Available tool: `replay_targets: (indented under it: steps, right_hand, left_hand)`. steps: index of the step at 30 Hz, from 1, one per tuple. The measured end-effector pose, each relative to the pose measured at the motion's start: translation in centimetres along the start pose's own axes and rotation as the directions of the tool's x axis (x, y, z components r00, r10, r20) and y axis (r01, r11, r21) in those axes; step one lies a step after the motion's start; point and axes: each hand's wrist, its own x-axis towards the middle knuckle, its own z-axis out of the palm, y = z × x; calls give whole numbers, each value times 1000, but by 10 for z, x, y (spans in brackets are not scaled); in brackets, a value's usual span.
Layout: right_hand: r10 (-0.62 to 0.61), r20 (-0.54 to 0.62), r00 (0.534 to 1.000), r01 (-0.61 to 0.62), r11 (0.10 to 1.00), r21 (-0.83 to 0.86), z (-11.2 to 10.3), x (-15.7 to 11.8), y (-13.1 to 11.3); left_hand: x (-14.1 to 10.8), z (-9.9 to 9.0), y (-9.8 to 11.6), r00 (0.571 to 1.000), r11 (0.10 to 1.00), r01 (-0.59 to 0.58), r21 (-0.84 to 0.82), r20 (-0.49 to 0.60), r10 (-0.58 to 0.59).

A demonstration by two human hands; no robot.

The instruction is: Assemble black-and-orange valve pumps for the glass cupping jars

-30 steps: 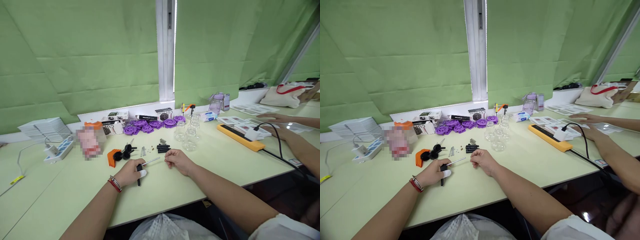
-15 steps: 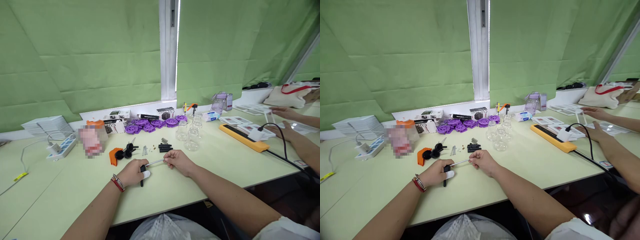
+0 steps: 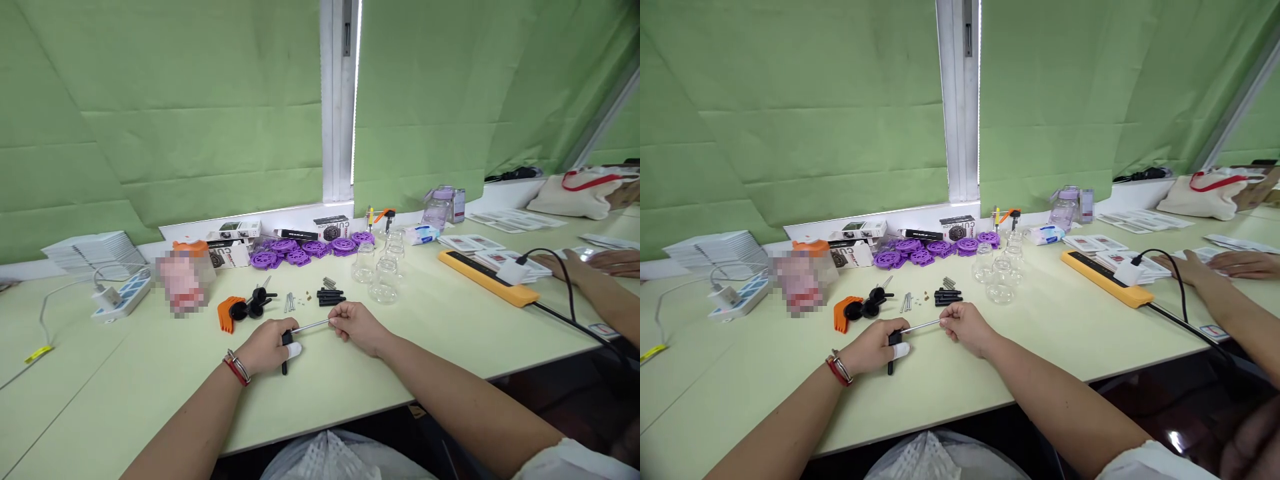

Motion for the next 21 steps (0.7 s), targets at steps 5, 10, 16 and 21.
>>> replay_targets:
  steps: [5,10,16,21]
  right_hand:
    - [8,-10,1000,-9,996,-93,0,-2,-1]
    - [-78,0,997,74,955,-287,-4,-3,0]
    - [-194,22,981,181,861,-476,-9,1,4]
    - [-198,50,979,196,843,-501,-8,1,4]
  left_hand:
    - [0,3,-4,999,999,10,-39,-45,-12]
    - [0,4,-5,993,996,23,-91,-114,-34]
    - [1,3,-3,997,995,21,-93,-74,-27]
    - [2,4,-4,999,988,1,-153,-44,-8]
